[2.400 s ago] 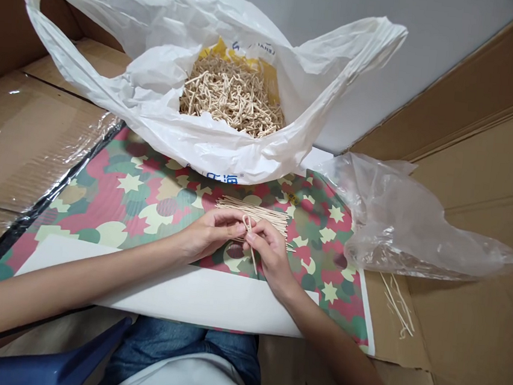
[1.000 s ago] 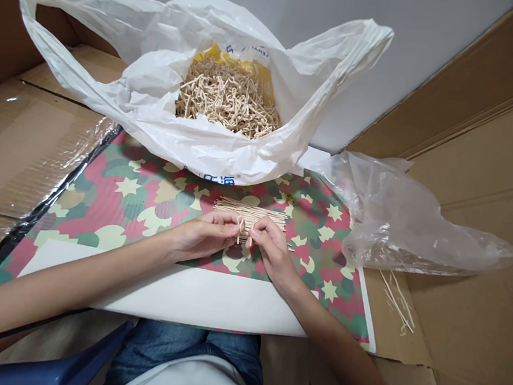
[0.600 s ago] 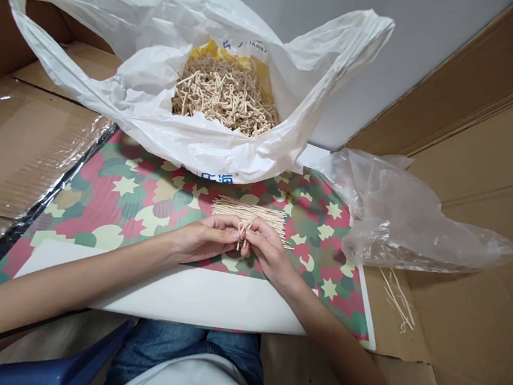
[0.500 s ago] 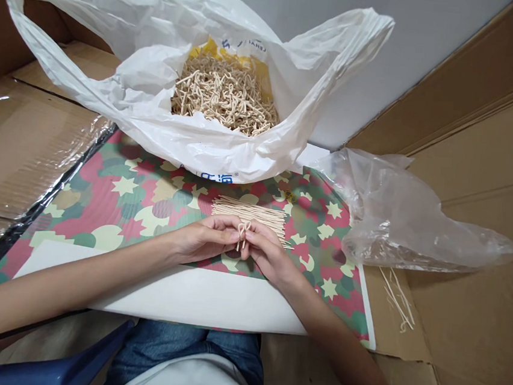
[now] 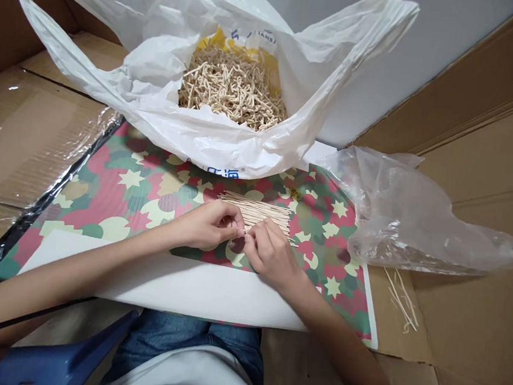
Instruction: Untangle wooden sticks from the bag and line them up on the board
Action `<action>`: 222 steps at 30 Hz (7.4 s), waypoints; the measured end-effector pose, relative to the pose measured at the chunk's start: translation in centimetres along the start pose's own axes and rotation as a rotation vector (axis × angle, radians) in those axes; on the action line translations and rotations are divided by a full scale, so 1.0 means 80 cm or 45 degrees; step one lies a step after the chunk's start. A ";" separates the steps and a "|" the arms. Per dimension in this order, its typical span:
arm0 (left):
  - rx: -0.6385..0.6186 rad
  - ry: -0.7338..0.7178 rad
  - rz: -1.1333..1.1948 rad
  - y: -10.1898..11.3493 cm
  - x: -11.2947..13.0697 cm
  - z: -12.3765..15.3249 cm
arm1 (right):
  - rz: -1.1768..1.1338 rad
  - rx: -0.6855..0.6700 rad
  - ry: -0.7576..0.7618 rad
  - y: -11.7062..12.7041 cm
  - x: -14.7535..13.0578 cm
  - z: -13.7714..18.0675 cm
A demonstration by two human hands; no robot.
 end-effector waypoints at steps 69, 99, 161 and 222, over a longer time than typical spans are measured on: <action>-0.009 -0.379 -0.397 -0.001 0.015 0.013 | -1.057 -0.316 -0.789 -0.018 0.040 0.004; 0.334 -0.476 -0.041 -0.004 0.008 0.010 | -0.138 0.099 -0.101 0.019 0.002 -0.005; -0.235 -0.242 0.410 -0.005 0.030 0.024 | -1.060 -0.308 -0.188 0.021 0.019 0.002; -0.227 -0.449 0.022 -0.006 0.042 0.036 | -0.764 -0.222 0.134 0.016 0.002 0.010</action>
Point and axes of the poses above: each hand's wrist, its own z-axis away from the middle knuckle, its own y-axis out of the back of the hand, x = y × z, the point moved 4 cm from there along -z, towards the middle knuckle, and after that the axes turned 6 degrees about x, right-handed, at the moved point
